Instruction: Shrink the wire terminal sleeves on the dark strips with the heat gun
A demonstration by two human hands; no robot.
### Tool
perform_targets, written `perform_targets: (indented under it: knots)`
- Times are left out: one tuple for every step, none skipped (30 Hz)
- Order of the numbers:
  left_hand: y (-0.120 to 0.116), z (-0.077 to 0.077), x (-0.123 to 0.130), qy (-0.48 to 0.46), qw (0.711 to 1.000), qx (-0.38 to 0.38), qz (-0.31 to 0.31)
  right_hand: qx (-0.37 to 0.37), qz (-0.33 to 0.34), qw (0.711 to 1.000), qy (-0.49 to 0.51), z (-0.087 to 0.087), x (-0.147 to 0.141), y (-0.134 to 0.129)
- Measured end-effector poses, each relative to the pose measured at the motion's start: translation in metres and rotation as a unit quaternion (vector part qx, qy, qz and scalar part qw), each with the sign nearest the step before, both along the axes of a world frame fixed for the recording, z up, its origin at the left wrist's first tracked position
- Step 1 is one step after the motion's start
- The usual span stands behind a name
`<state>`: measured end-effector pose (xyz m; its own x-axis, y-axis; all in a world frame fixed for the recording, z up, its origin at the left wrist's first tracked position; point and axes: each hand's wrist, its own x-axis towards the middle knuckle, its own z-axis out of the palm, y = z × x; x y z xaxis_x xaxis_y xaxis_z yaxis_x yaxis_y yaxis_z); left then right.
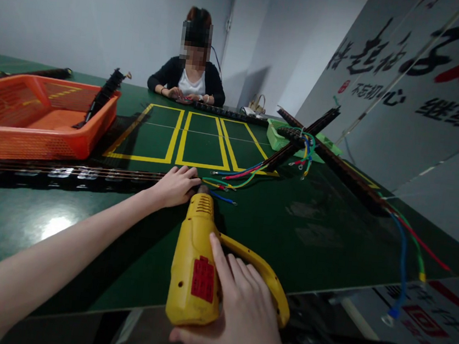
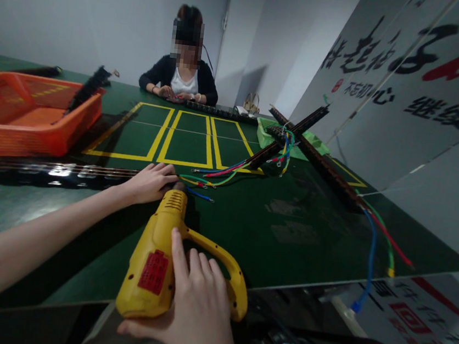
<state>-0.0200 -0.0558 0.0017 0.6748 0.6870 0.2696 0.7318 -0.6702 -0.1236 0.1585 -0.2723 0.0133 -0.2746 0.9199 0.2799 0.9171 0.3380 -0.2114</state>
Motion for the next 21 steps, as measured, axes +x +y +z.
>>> perform_targets:
  knots:
    - [0.000,0.000,0.000,0.001,1.000,-0.001,-0.001,0.003,0.001,1.000,0.000,0.000,0.002,0.000]
    - [0.000,0.001,0.000,0.001,1.000,-0.003,-0.002,0.005,0.003,1.000,-0.001,0.001,0.004,0.000]
    - [-0.001,0.002,0.001,0.001,1.000,-0.005,-0.003,0.006,0.006,1.000,-0.003,0.001,0.006,-0.001]
    - [-0.001,0.002,0.001,0.000,1.000,-0.007,-0.003,0.008,0.007,1.000,-0.004,0.001,0.008,-0.001]
    - [-0.001,0.002,0.001,-0.001,1.000,-0.008,-0.003,0.008,0.007,1.000,-0.005,0.001,0.010,-0.001]
    - [-0.001,0.003,0.001,-0.003,1.000,-0.008,-0.002,0.009,0.007,1.000,-0.006,0.000,0.012,-0.002]
    - [-0.001,0.003,0.002,-0.006,1.000,-0.009,0.000,0.010,0.006,1.000,-0.007,0.000,0.015,-0.003]
    - [-0.001,0.003,0.002,-0.009,1.000,-0.009,0.002,0.011,0.002,1.000,-0.008,-0.001,0.018,-0.005]
    - [-0.001,0.002,0.003,-0.012,1.000,-0.008,0.006,0.011,-0.003,1.000,-0.010,-0.002,0.021,-0.007]
    - [-0.002,0.002,0.003,-0.014,1.000,-0.007,0.009,0.009,-0.007,1.000,-0.012,-0.003,0.024,-0.009]
    - [-0.002,0.001,0.004,-0.015,1.000,-0.004,0.011,0.007,-0.012,1.000,-0.014,-0.004,0.028,-0.011]
    - [-0.003,0.000,0.004,-0.016,1.000,0.000,0.013,0.003,-0.019,1.000,-0.016,-0.004,0.031,-0.013]
    - [-0.003,-0.001,0.005,-0.015,1.000,0.007,0.013,0.000,-0.028,0.999,-0.016,-0.005,0.035,-0.015]
    - [-0.004,-0.002,0.005,-0.014,1.000,0.016,0.014,-0.002,-0.035,0.999,-0.016,-0.005,0.038,-0.018]
    - [-0.005,-0.004,0.005,-0.013,0.999,0.027,0.014,-0.002,-0.039,0.999,-0.015,-0.006,0.041,-0.020]
    - [-0.006,-0.005,0.005,-0.012,0.999,0.038,0.013,-0.001,-0.042,0.999,-0.015,-0.006,0.043,-0.021]
    - [-0.007,-0.006,0.005,-0.012,0.999,0.048,0.013,0.001,-0.044,0.999,-0.017,-0.007,0.045,-0.023]
    - [-0.008,-0.007,0.004,-0.013,0.998,0.055,0.013,0.003,-0.047,0.999,-0.018,-0.007,0.046,-0.025]
    - [-0.008,-0.008,0.004,-0.017,0.998,0.057,0.012,0.004,-0.050,0.999,-0.020,-0.008,0.047,-0.026]
    - [-0.009,-0.008,0.003,-0.023,0.998,0.057,0.009,0.006,-0.056,0.998,-0.022,-0.009,0.047,-0.027]
    - [-0.008,-0.009,0.002,-0.033,0.998,0.053,0.005,0.010,-0.062,0.998,-0.023,-0.009,0.047,-0.027]
